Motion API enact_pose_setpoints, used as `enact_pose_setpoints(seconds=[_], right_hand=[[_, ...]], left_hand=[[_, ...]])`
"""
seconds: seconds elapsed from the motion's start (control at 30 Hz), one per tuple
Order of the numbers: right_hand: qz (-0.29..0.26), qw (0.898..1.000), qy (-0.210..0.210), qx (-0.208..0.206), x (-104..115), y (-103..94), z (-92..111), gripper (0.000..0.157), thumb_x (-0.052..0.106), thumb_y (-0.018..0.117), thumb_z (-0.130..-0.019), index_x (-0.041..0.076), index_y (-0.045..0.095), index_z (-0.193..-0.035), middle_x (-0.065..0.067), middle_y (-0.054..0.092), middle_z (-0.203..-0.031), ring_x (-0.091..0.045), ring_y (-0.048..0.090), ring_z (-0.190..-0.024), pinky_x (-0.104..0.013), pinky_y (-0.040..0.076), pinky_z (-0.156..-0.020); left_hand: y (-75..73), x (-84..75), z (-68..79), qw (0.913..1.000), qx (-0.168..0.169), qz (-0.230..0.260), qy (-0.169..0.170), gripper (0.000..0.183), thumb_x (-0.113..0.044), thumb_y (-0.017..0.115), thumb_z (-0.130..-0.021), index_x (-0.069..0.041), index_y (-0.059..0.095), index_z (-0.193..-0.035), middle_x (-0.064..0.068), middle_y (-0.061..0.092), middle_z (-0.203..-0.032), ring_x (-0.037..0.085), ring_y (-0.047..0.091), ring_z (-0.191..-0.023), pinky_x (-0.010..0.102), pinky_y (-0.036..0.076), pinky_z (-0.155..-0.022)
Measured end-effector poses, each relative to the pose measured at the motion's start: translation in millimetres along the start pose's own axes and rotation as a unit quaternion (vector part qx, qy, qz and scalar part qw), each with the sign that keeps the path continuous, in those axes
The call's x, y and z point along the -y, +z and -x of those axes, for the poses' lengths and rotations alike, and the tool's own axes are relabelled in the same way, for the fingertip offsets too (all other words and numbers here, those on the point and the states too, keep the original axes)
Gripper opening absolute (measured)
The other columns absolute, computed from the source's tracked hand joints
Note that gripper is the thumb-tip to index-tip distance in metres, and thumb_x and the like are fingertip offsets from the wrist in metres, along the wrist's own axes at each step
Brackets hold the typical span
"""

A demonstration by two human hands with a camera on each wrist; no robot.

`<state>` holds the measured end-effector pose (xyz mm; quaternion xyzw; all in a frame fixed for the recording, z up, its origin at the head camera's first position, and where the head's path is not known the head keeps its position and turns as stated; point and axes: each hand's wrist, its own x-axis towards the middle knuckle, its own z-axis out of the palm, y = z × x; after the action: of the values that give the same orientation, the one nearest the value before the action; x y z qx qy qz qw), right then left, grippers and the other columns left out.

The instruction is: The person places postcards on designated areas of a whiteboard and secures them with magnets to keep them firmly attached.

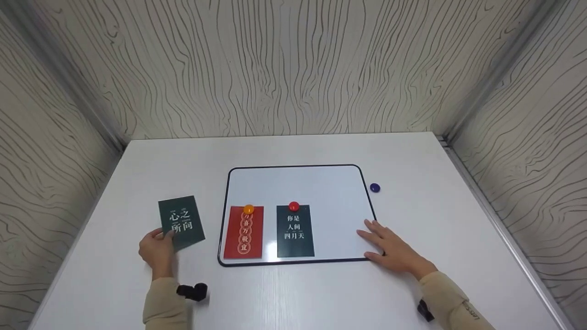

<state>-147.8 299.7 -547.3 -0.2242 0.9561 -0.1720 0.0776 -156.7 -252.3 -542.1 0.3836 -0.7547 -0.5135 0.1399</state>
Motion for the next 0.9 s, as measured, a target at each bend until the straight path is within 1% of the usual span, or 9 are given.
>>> enact_pose_setpoints(seconds=[0.23, 0.33, 0.4, 0.5, 0.57, 0.63, 0.77, 0.83, 0.9], right_hand=[[0.002, 1.000, -0.001, -0.004, -0.8, 0.5, 0.9, 0.057, 0.046, 0.054, -0.095, 0.023, 0.042, -0.146, -0.014, 0.033, -0.157, -0.042, 0.029, -0.144, -0.063, 0.029, -0.114], [0.002, 1.000, -0.002, -0.004, -0.3, 0.3, 0.7, 0.057, 0.046, 0.054, -0.095, 0.023, 0.042, -0.146, -0.014, 0.033, -0.157, -0.042, 0.029, -0.144, -0.063, 0.029, -0.114], [-0.002, 1.000, -0.003, -0.003, -0.3, 0.3, 0.1, 0.057, 0.046, 0.054, -0.095, 0.023, 0.042, -0.146, -0.014, 0.033, -0.157, -0.042, 0.029, -0.145, -0.063, 0.029, -0.114], [-0.011, 1.000, -0.004, 0.001, -0.3, -0.1, -0.4, 0.057, 0.044, 0.055, -0.095, 0.021, 0.043, -0.146, -0.015, 0.032, -0.158, -0.042, 0.028, -0.145, -0.064, 0.028, -0.114], [-0.018, 1.000, -0.003, 0.006, -0.1, -0.5, -0.6, 0.058, 0.044, 0.055, -0.095, 0.020, 0.043, -0.146, -0.015, 0.031, -0.158, -0.043, 0.027, -0.145, -0.065, 0.027, -0.114], [-0.020, 1.000, -0.001, 0.011, 0.1, -1.1, -0.3, 0.058, 0.044, 0.055, -0.095, 0.020, 0.042, -0.146, -0.015, 0.030, -0.158, -0.043, 0.027, -0.145, -0.065, 0.026, -0.115], [-0.020, 1.000, 0.001, 0.014, 1.9, -2.4, 0.0, 0.059, 0.045, 0.055, -0.095, 0.020, 0.042, -0.146, -0.015, 0.030, -0.159, -0.043, 0.026, -0.145, -0.065, 0.026, -0.115], [-0.019, 1.000, 0.000, 0.014, 2.5, -2.5, -0.1, 0.059, 0.045, 0.055, -0.095, 0.019, 0.042, -0.146, -0.015, 0.030, -0.158, -0.042, 0.027, -0.145, -0.064, 0.025, -0.115], [-0.018, 1.000, -0.002, 0.013, 2.6, -2.6, -0.2, 0.059, 0.045, 0.054, -0.095, 0.019, 0.042, -0.146, -0.015, 0.030, -0.158, -0.042, 0.027, -0.145, -0.064, 0.025, -0.115]], left_hand=[[-1.8, -3.3, 0.7, 1.0000, 0.002, -0.001, -0.003, 0.037, -0.006, 0.055, -0.094, 0.012, 0.053, -0.127, 0.036, 0.058, -0.124, 0.045, 0.059, -0.111, 0.050, 0.047, -0.099], [-2.9, -5.8, 0.9, 0.9999, 0.011, 0.000, -0.013, 0.039, -0.008, 0.056, -0.094, 0.010, 0.053, -0.128, 0.034, 0.058, -0.126, 0.042, 0.060, -0.113, 0.044, 0.049, -0.093], [-3.6, -8.2, 1.0, 0.9998, 0.013, 0.002, -0.016, 0.040, -0.009, 0.058, -0.093, 0.009, 0.054, -0.128, 0.032, 0.059, -0.125, 0.037, 0.061, -0.109, 0.031, 0.051, -0.083], [-5.3, -11.9, 0.7, 0.9999, 0.008, 0.001, -0.010, 0.040, -0.010, 0.062, -0.091, 0.009, 0.056, -0.125, 0.032, 0.061, -0.123, 0.021, 0.065, -0.087, 0.012, 0.043, -0.063], [-6.1, -13.8, 0.8, 1.0000, 0.006, 0.003, -0.005, 0.039, -0.010, 0.064, -0.090, 0.009, 0.058, -0.123, 0.032, 0.062, -0.121, 0.007, 0.059, -0.072, 0.007, 0.037, -0.054], [-6.8, -15.1, 1.5, 0.9999, 0.011, 0.003, -0.006, 0.039, -0.011, 0.064, -0.090, 0.009, 0.058, -0.123, 0.031, 0.063, -0.121, 0.000, 0.054, -0.067, 0.005, 0.035, -0.052], [-6.3, -16.1, 4.1, 0.9998, 0.017, 0.006, -0.006, 0.039, -0.011, 0.063, -0.091, 0.009, 0.057, -0.124, 0.031, 0.062, -0.122, 0.012, 0.062, -0.078, 0.005, 0.035, -0.052], [-5.6, -16.2, 5.1, 0.9998, 0.019, 0.008, -0.004, 0.039, -0.011, 0.063, -0.091, 0.009, 0.057, -0.124, 0.032, 0.062, -0.122, 0.011, 0.062, -0.078, 0.005, 0.036, -0.052], [-4.0, -16.4, 5.8, 0.9997, 0.024, 0.008, -0.003, 0.040, -0.011, 0.063, -0.091, 0.009, 0.057, -0.124, 0.031, 0.062, -0.122, 0.016, 0.064, -0.083, 0.004, 0.036, -0.052]])
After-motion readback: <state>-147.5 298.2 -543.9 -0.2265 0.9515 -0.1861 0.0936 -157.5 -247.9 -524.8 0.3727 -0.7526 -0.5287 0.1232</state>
